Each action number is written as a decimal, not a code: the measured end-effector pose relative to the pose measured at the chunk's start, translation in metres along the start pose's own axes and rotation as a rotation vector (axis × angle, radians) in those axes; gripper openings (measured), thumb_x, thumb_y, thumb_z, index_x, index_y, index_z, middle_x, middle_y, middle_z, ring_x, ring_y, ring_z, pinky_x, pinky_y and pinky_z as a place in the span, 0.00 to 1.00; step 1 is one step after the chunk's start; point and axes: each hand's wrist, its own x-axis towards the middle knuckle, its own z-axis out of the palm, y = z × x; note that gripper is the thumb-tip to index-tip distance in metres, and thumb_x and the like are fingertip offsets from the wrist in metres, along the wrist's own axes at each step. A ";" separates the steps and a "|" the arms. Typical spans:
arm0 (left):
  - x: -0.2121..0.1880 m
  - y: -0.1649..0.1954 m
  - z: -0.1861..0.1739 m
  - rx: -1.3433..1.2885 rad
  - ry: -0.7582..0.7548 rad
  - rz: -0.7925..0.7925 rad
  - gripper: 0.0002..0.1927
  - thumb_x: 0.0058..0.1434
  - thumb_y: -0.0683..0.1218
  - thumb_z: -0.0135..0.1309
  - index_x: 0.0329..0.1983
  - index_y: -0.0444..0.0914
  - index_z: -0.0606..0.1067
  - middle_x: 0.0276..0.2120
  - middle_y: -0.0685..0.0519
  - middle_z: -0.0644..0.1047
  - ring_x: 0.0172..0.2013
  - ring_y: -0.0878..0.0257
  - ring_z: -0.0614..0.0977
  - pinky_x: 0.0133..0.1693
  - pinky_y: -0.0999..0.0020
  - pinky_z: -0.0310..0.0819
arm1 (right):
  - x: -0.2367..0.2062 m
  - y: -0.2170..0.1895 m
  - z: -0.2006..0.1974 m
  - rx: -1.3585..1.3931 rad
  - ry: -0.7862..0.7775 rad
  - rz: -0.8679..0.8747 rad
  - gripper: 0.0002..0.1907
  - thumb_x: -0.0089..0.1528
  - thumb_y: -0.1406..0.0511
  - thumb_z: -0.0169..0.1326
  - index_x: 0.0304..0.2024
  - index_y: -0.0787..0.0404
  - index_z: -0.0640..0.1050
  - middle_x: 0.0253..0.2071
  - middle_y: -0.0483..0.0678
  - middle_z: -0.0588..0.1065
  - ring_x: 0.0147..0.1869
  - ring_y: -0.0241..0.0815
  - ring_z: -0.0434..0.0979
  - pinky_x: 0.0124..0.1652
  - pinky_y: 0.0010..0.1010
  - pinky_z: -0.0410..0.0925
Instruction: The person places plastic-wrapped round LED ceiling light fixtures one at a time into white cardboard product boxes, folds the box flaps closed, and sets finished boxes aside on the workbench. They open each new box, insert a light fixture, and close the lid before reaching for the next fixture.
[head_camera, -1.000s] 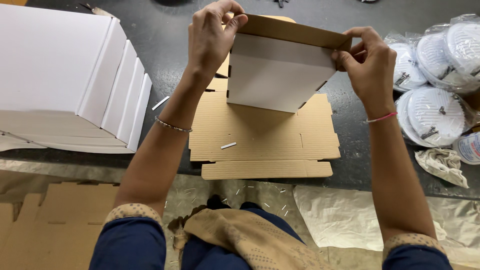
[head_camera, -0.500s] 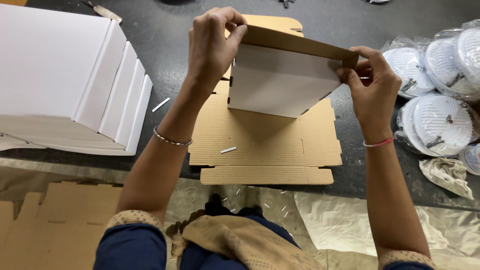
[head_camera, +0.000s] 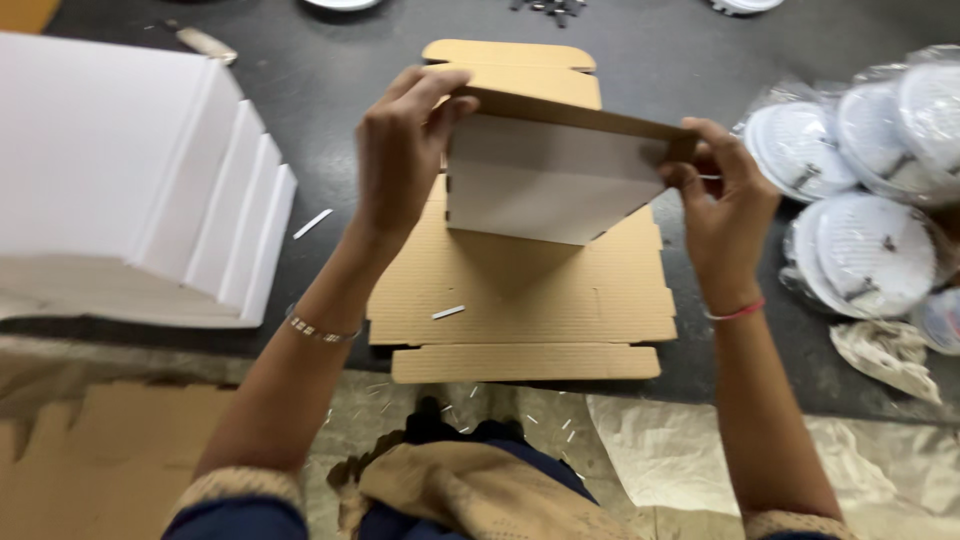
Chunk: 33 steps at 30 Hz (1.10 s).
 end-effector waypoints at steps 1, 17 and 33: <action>-0.002 0.001 0.001 0.002 0.001 0.003 0.10 0.68 0.43 0.63 0.50 0.36 0.81 0.43 0.51 0.83 0.33 0.63 0.85 0.36 0.69 0.81 | -0.002 0.001 0.000 0.001 0.012 -0.001 0.21 0.68 0.77 0.59 0.63 0.61 0.77 0.44 0.51 0.80 0.49 0.39 0.85 0.46 0.28 0.78; -0.013 0.002 0.001 -0.030 0.009 -0.046 0.11 0.67 0.44 0.62 0.52 0.38 0.80 0.43 0.53 0.82 0.33 0.63 0.85 0.35 0.69 0.80 | -0.016 0.009 0.007 -0.101 0.075 -0.108 0.15 0.74 0.75 0.59 0.62 0.61 0.77 0.47 0.53 0.79 0.52 0.41 0.84 0.49 0.29 0.78; -0.046 -0.019 0.006 0.080 -0.032 0.041 0.12 0.68 0.44 0.62 0.53 0.42 0.78 0.51 0.56 0.81 0.52 0.57 0.82 0.53 0.64 0.81 | -0.031 0.022 0.018 -0.250 0.101 -0.159 0.12 0.76 0.64 0.59 0.62 0.56 0.79 0.56 0.48 0.77 0.61 0.45 0.75 0.58 0.38 0.70</action>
